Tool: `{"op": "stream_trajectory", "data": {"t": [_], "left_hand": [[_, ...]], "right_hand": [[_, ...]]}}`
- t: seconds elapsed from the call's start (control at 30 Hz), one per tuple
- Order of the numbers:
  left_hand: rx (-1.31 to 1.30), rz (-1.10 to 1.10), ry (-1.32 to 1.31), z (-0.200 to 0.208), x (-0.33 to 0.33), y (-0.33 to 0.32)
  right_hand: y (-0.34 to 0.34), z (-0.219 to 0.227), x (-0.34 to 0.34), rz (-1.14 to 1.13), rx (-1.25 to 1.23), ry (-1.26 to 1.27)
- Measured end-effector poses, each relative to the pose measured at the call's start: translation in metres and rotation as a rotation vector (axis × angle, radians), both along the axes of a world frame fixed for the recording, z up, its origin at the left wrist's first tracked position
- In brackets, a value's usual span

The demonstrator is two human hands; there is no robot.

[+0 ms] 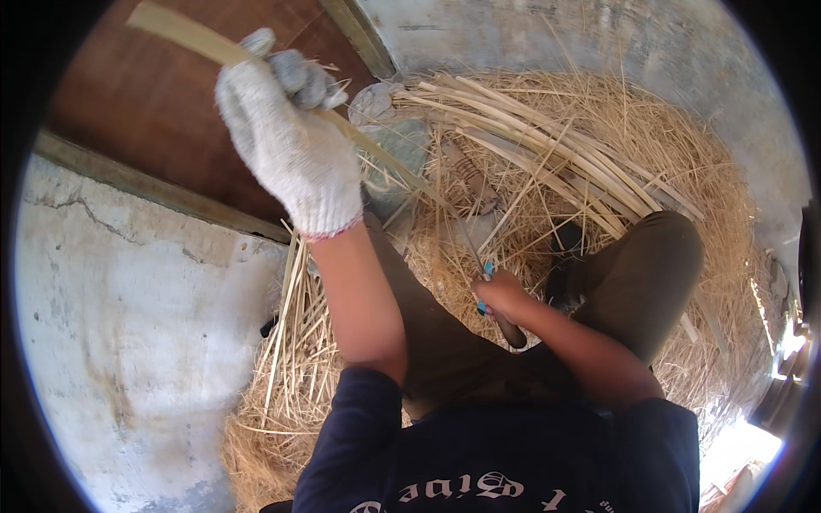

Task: The person sits on a straw-covered floor and uses a knife to split long bamboo strips into thinner slats. They hold the bamboo with gloved hands and carefully shave the material to create uniform pieces.

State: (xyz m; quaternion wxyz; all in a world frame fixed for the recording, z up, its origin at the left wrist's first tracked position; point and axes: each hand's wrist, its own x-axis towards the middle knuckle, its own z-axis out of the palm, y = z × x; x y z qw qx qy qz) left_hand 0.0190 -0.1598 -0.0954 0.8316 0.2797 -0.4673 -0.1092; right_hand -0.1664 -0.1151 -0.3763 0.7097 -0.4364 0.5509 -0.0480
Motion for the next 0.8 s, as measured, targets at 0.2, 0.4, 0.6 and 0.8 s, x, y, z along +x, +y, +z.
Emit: {"op": "stream_trajectory", "data": {"t": [0.2, 0.4, 0.6, 0.8], "left_hand": [[-0.070, 0.135, -0.060, 0.000, 0.019, 0.019], [-0.101, 0.077, -0.063, -0.009, 0.029, 0.011], [-0.067, -0.081, 0.018, -0.028, 0.032, -0.013], [0.068, -0.070, 0.014, -0.044, 0.021, -0.028]], "right_hand": [[0.003, -0.026, -0.007, -0.268, 0.170, -0.086], [0.000, 0.046, 0.005, -0.278, -0.370, -0.491], [0.008, 0.033, 0.005, -0.087, -0.707, -0.232], [-0.004, 0.043, 0.000, 0.036, -0.309, -0.006]]}}
